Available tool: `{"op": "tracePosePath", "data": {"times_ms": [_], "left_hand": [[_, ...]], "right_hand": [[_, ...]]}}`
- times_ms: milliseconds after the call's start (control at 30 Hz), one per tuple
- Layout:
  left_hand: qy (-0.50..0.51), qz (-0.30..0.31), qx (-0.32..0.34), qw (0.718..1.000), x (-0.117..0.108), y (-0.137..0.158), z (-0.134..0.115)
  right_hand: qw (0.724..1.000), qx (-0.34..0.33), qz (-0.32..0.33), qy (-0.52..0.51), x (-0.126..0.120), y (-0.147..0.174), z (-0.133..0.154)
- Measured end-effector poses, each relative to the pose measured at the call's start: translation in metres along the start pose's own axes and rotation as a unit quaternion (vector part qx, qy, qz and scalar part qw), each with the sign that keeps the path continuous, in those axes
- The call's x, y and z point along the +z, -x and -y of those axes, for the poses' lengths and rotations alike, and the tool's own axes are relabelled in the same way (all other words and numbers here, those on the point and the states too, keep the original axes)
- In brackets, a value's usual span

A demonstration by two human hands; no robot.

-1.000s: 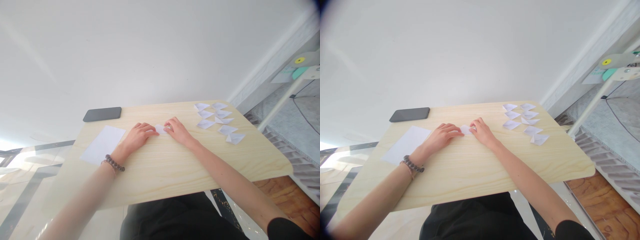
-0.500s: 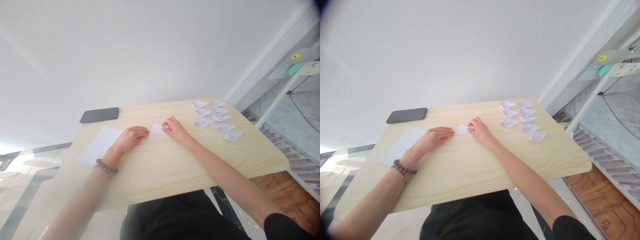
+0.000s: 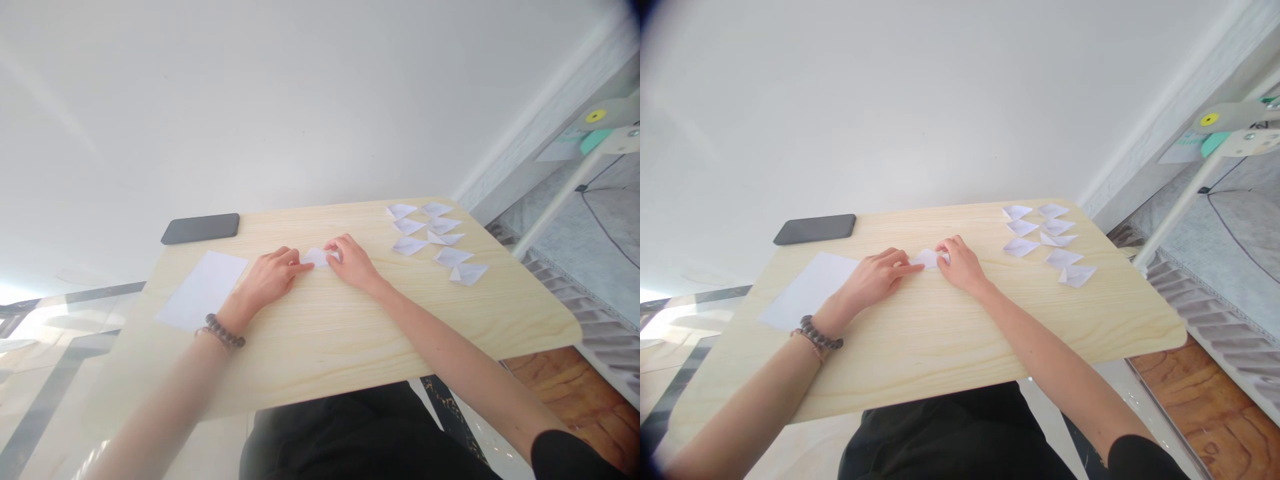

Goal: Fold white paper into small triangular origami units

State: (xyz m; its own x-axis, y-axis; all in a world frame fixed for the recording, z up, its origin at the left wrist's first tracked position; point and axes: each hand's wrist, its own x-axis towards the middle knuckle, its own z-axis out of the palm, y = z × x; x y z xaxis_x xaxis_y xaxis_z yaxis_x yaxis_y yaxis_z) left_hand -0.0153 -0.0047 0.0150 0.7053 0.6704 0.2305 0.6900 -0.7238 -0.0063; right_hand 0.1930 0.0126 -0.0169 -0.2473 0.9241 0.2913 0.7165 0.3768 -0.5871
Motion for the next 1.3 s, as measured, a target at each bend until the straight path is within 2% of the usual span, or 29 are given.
{"op": "tracePosePath", "data": {"times_ms": [133, 233, 400, 567, 700, 900, 1133, 1233, 1300], "left_hand": [[-0.012, 0.008, 0.004, 1.000, -0.001, -0.003, -0.002], [-0.008, 0.004, 0.005, 1.000, 0.001, -0.002, -0.001], [0.005, -0.003, 0.000, 1.000, 0.002, -0.002, -0.001], [0.006, -0.004, -0.005, 1.000, 0.001, -0.002, -0.001], [0.003, -0.008, -0.003, 1.000, 0.002, 0.000, -0.001], [0.017, -0.011, -0.007, 1.000, 0.003, 0.001, 0.000], [0.066, -0.018, -0.039, 0.997, 0.002, 0.001, -0.001], [0.110, -0.031, -0.053, 0.992, 0.003, 0.000, -0.003], [0.130, -0.043, -0.062, 0.989, 0.004, -0.002, -0.003]], "right_hand": [[0.999, 0.000, -0.024, 0.044, 0.007, 0.002, 0.005], [0.999, 0.010, -0.015, 0.049, 0.008, 0.002, 0.005], [0.999, 0.027, 0.038, -0.029, -0.003, -0.002, 0.000], [0.986, 0.042, 0.109, -0.120, -0.021, -0.005, 0.000], [0.978, 0.046, 0.137, -0.151, -0.032, -0.007, -0.003], [0.979, 0.043, 0.128, -0.152, -0.040, -0.004, -0.017], [0.986, 0.046, 0.095, -0.128, -0.027, 0.000, -0.012], [0.993, 0.010, 0.063, -0.098, -0.023, 0.003, -0.004], [0.995, -0.026, 0.068, -0.072, -0.021, 0.006, -0.001]]}}
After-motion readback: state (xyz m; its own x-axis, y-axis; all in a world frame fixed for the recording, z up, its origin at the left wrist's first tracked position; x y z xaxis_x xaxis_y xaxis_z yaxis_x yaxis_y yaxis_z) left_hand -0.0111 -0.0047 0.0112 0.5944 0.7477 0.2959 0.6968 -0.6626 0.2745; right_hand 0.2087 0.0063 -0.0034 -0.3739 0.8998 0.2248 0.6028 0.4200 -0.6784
